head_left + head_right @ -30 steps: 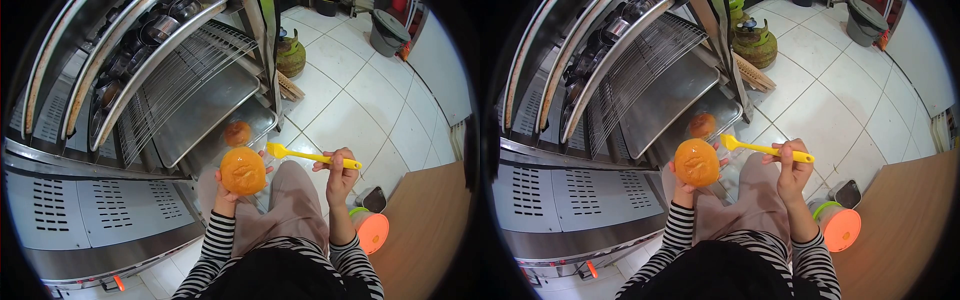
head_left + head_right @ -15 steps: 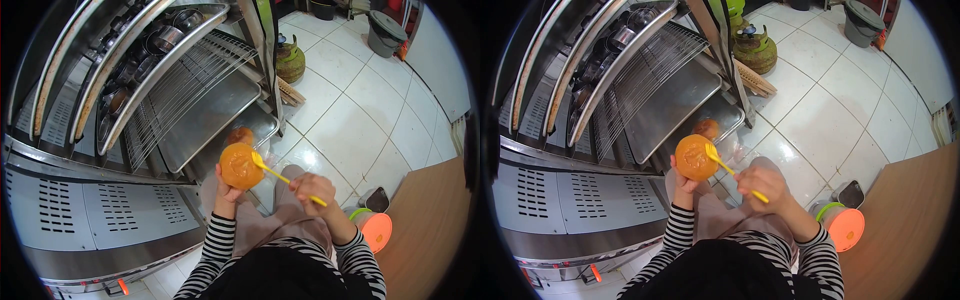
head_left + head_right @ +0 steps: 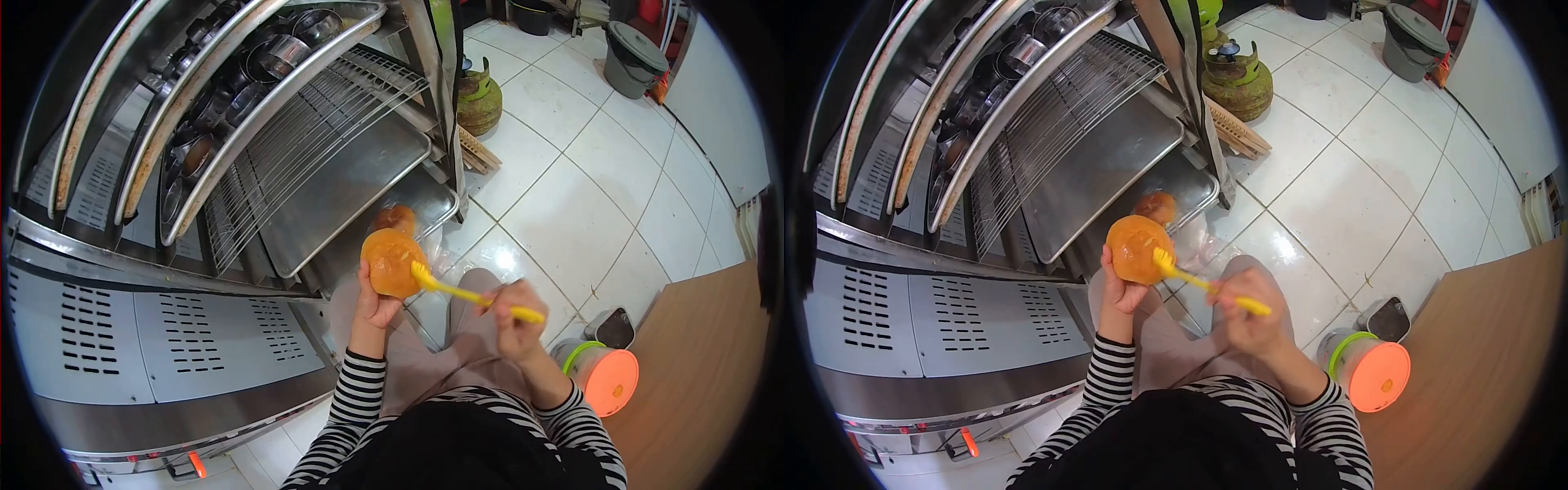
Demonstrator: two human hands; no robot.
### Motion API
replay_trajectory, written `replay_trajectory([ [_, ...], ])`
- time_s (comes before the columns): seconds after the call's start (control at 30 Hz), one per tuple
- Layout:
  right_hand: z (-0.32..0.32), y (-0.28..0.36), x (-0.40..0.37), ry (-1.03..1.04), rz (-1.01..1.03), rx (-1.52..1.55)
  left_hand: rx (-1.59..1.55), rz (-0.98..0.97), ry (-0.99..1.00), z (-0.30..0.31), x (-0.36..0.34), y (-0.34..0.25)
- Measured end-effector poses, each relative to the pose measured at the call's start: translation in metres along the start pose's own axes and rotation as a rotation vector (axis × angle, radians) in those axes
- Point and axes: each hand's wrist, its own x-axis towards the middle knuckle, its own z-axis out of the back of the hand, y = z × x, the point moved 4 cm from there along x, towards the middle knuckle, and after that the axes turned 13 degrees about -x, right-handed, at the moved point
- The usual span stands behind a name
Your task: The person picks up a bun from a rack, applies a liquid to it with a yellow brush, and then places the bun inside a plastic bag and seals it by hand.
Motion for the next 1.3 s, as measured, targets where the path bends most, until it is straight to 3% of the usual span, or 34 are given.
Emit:
replay_trajectory([
  [0.07,-0.014,0.014,-0.005,0.123,0.080,0.097,0.015,-0.028,-0.048,0.004,0.001,-0.001],
  [0.1,-0.017,0.004,-0.011,0.128,-0.046,0.207,0.029,-0.058,-0.093,0.005,0.001,-0.002],
  [0.13,-0.018,0.002,-0.011,0.128,-0.046,0.206,0.028,-0.058,-0.093,0.004,0.000,0.000],
  [0.2,-0.016,-0.014,-0.009,-0.005,-0.287,0.376,0.079,-0.129,-0.078,-0.004,-0.004,0.000],
  [0.3,-0.003,-0.025,0.000,-0.057,-0.227,0.135,0.078,-0.115,-0.058,-0.002,-0.007,0.000],
  [0.43,-0.004,-0.013,0.002,-0.092,-0.083,0.040,0.096,-0.110,-0.048,-0.005,-0.008,0.003],
  [0.5,-0.014,-0.009,0.003,-0.095,-0.332,0.418,0.064,-0.044,-0.021,-0.003,-0.009,0.004],
  [0.6,-0.002,-0.033,0.010,-0.161,-0.401,0.298,0.056,0.023,0.075,0.002,-0.013,0.002],
  [0.73,0.003,-0.028,0.018,-0.282,-0.336,0.331,0.021,0.110,0.114,0.010,-0.016,0.000],
  [0.83,-0.008,-0.030,0.024,-0.146,-0.449,0.425,0.003,0.139,0.110,0.011,-0.018,0.001],
  [0.97,0.003,-0.050,0.036,-0.300,-0.387,0.341,0.022,0.175,0.177,0.012,-0.023,-0.001],
  [1.1,-0.013,-0.042,0.036,-0.216,-0.497,0.522,0.036,0.203,0.143,0.028,-0.024,-0.006],
  [1.3,-0.013,-0.051,0.041,-0.300,-0.451,0.372,0.060,0.193,0.160,0.026,-0.032,-0.009],
])
